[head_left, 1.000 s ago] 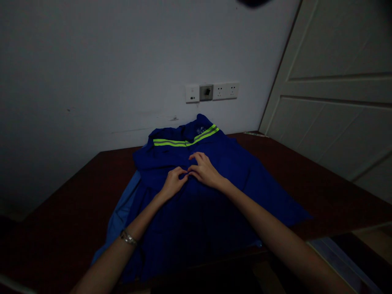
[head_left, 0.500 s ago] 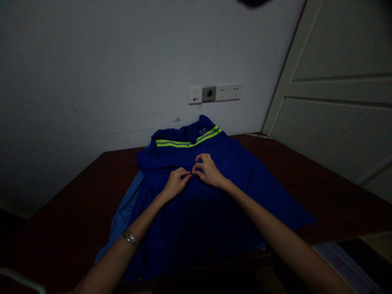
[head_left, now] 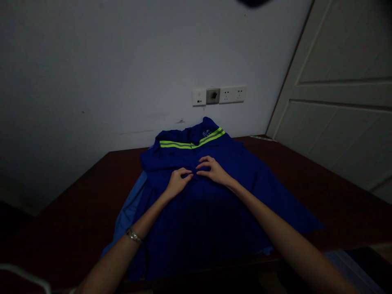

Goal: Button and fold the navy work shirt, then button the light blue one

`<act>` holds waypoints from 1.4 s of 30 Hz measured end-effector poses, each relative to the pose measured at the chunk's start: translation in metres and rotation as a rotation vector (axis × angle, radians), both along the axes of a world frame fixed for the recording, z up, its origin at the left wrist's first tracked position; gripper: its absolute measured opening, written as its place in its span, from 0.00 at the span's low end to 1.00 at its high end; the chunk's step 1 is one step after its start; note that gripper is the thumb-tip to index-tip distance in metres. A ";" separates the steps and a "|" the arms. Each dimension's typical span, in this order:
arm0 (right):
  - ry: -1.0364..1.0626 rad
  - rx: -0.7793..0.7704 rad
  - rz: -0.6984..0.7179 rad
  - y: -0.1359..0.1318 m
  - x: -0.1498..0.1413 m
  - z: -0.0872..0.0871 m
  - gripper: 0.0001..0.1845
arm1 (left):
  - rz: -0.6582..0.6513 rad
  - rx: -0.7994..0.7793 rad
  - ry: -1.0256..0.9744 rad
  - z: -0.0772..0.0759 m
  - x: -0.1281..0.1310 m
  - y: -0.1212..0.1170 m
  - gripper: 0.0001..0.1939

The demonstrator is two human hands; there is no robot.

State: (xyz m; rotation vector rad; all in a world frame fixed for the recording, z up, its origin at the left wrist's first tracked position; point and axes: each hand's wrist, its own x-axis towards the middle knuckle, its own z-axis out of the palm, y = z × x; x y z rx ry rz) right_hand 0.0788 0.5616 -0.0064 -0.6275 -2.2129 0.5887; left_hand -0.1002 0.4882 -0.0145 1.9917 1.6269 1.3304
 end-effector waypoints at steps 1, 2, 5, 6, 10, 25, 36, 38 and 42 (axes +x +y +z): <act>-0.006 0.022 0.004 0.000 0.000 -0.001 0.08 | -0.002 -0.005 -0.014 0.000 0.000 0.000 0.07; -0.011 0.040 0.006 -0.001 -0.001 -0.002 0.08 | -0.006 -0.012 -0.029 0.001 0.000 0.000 0.07; -0.016 0.074 0.002 -0.002 -0.004 -0.006 0.07 | -0.012 -0.052 -0.080 0.001 0.001 0.000 0.07; -0.018 0.085 -0.003 -0.003 -0.005 -0.007 0.08 | -0.010 -0.067 -0.099 0.001 0.001 0.000 0.08; -0.063 0.162 -0.015 -0.005 -0.005 -0.009 0.10 | -0.004 -0.104 -0.159 0.001 0.000 0.001 0.08; -0.151 0.246 0.049 -0.019 -0.007 0.000 0.08 | -0.059 -0.010 0.042 0.022 -0.006 -0.003 0.06; -0.142 0.324 0.054 -0.025 -0.008 0.007 0.06 | -0.098 -0.253 -0.238 0.024 -0.007 -0.001 0.05; -0.146 0.360 0.044 -0.028 -0.008 0.009 0.07 | -0.118 -0.354 -0.384 0.024 -0.007 -0.002 0.05; -0.165 0.431 0.022 -0.032 -0.008 0.012 0.07 | -0.099 -0.521 -0.627 0.023 -0.007 -0.004 0.04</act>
